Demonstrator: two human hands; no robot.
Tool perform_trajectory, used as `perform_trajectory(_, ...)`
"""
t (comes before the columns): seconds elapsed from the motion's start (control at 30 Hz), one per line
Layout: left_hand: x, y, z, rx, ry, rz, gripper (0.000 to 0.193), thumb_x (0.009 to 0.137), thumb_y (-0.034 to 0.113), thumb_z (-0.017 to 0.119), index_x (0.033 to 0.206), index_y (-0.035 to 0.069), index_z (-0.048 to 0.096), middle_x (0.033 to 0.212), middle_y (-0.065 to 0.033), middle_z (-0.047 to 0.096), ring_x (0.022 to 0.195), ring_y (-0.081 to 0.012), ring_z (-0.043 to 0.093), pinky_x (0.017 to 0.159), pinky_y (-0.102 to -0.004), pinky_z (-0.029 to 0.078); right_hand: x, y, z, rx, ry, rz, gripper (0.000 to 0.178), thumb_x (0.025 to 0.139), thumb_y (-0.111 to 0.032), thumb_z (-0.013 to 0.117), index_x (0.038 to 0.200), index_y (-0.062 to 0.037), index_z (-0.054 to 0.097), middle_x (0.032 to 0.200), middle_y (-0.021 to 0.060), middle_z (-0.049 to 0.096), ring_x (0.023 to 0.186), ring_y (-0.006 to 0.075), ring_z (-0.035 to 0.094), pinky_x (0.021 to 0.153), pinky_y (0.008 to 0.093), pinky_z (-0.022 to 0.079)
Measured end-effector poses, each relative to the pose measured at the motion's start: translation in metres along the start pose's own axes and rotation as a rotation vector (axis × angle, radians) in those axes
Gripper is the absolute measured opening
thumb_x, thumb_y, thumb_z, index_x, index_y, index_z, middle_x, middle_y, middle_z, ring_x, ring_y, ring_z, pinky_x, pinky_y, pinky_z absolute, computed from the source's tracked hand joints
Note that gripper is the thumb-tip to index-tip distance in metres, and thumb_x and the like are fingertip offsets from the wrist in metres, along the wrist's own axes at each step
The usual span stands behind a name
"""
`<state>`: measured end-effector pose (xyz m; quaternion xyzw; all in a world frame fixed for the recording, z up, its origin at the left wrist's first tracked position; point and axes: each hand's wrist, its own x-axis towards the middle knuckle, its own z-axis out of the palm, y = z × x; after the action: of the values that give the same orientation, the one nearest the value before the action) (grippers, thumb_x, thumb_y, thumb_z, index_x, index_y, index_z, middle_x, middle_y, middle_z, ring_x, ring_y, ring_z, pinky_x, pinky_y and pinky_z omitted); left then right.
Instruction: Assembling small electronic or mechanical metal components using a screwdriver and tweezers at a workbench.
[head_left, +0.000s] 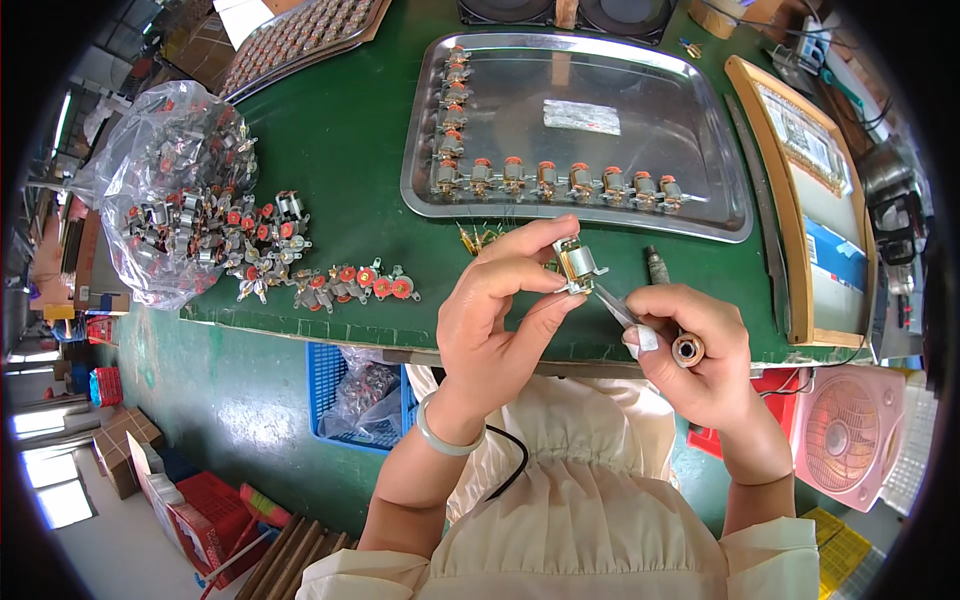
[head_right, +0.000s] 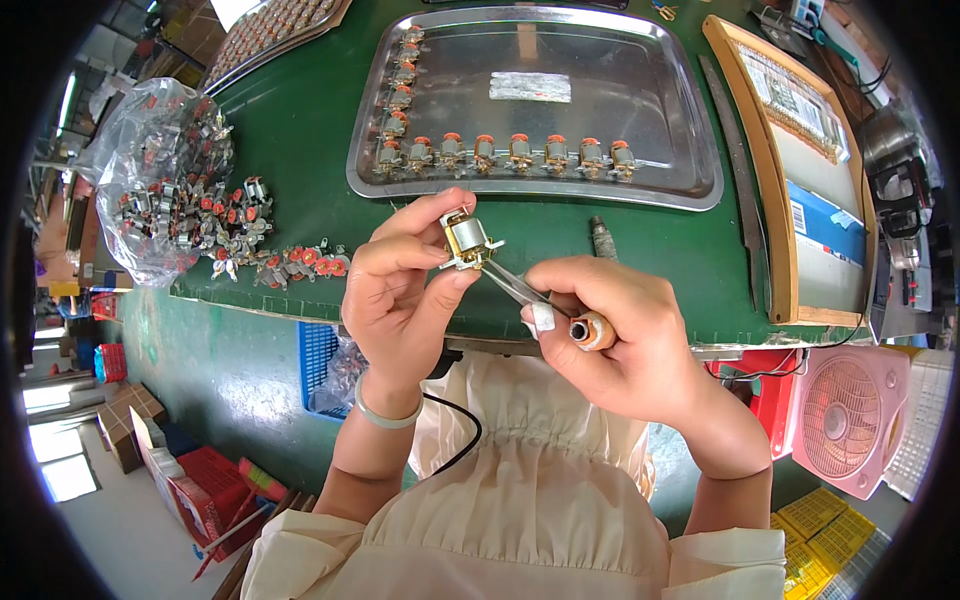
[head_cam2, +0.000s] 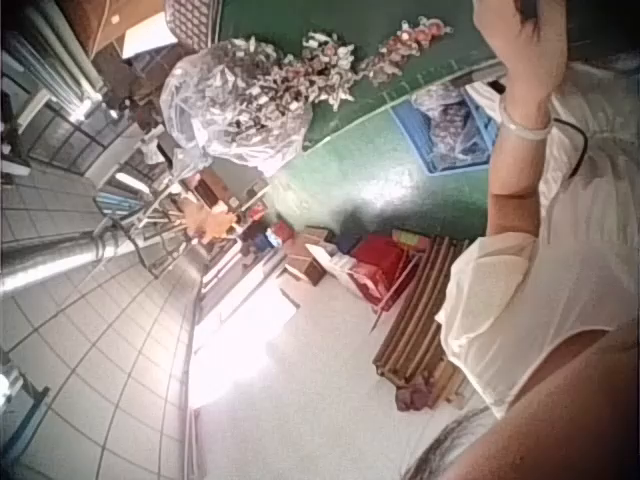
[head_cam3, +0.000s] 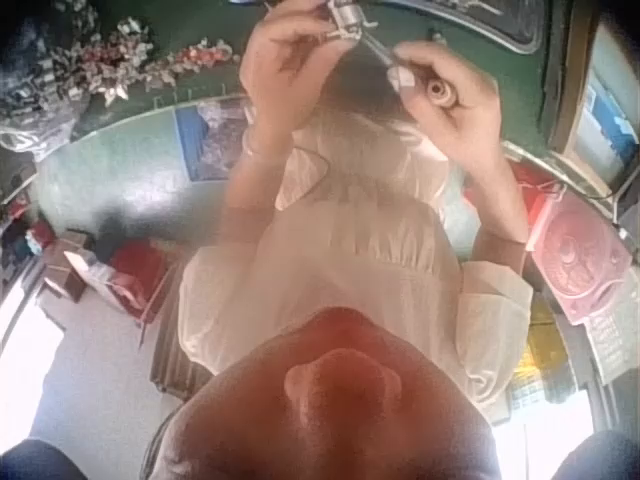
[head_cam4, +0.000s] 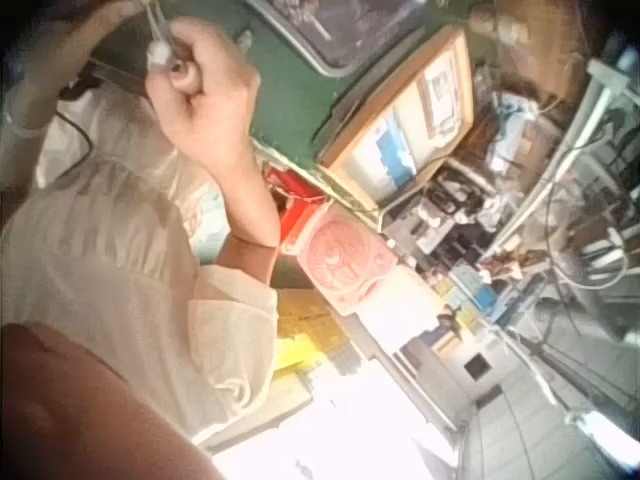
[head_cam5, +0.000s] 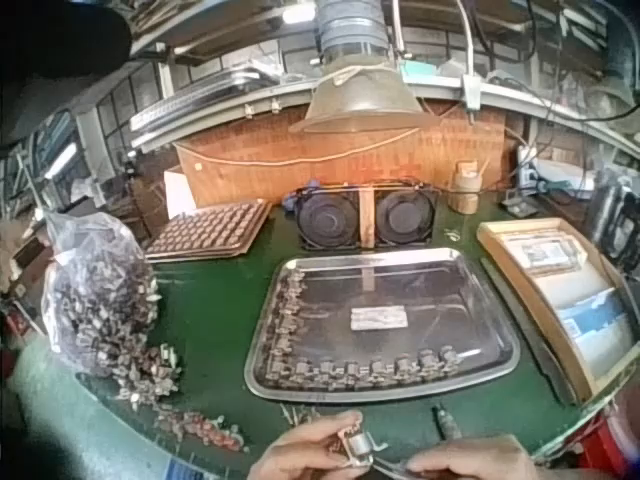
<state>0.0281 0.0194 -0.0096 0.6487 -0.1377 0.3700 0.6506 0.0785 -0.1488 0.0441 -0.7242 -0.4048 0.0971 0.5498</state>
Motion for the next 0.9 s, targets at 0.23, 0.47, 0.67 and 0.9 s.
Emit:
perform_trajectory(0.23,-0.001,0.005,0.001,-0.152,-0.011,-0.086,0.021,0.075,-0.007,0.059,0.092,-0.001,0.048,0.113,-0.0236,0.05,0.102,-0.027,0.053,0.084,-0.0338,0.046,0.0,0.002,-0.002,0.048,-0.047,0.009,0.016,0.072,0.003,0.058,0.087,0.0031,0.056,0.065,0.0038,0.051,0.052,0.007,0.045,0.046,0.0215,0.034)
perform_trajectory(0.47,0.001,0.01,-0.001,-0.205,-0.081,-0.104,0.021,0.076,-0.007,0.058,0.093,-0.001,0.047,0.114,-0.0237,0.049,0.104,-0.0274,0.052,0.086,-0.0342,0.045,0.003,0.005,-0.006,0.48,-0.141,0.254,0.015,0.073,0.003,0.057,0.088,0.0021,0.056,0.067,0.0023,0.053,0.056,0.0056,0.046,0.049,0.0204,0.035)
perform_trajectory(0.67,0.002,0.014,-0.003,-0.295,-0.111,-0.194,0.024,0.076,-0.008,0.058,0.095,-0.001,0.046,0.113,-0.0236,0.05,0.104,-0.0277,0.052,0.085,-0.0335,0.045,0.002,0.007,0.004,-0.075,-0.003,-0.223,0.018,0.068,0.007,0.057,0.085,0.0012,0.055,0.063,0.007,0.051,0.049,0.0119,0.047,0.045,0.0231,0.037)
perform_trajectory(0.9,0.002,0.013,-0.007,-0.203,-0.136,-0.165,0.021,0.074,-0.008,0.06,0.091,-0.001,0.048,0.111,-0.0235,0.052,0.103,-0.0277,0.053,0.084,-0.0329,0.046,0.003,0.005,-0.005,0.702,-0.154,0.365,0.011,0.077,0.001,0.05,0.086,0.0062,0.055,0.066,0.0047,0.054,0.048,0.0065,0.042,0.04,0.0215,0.031)
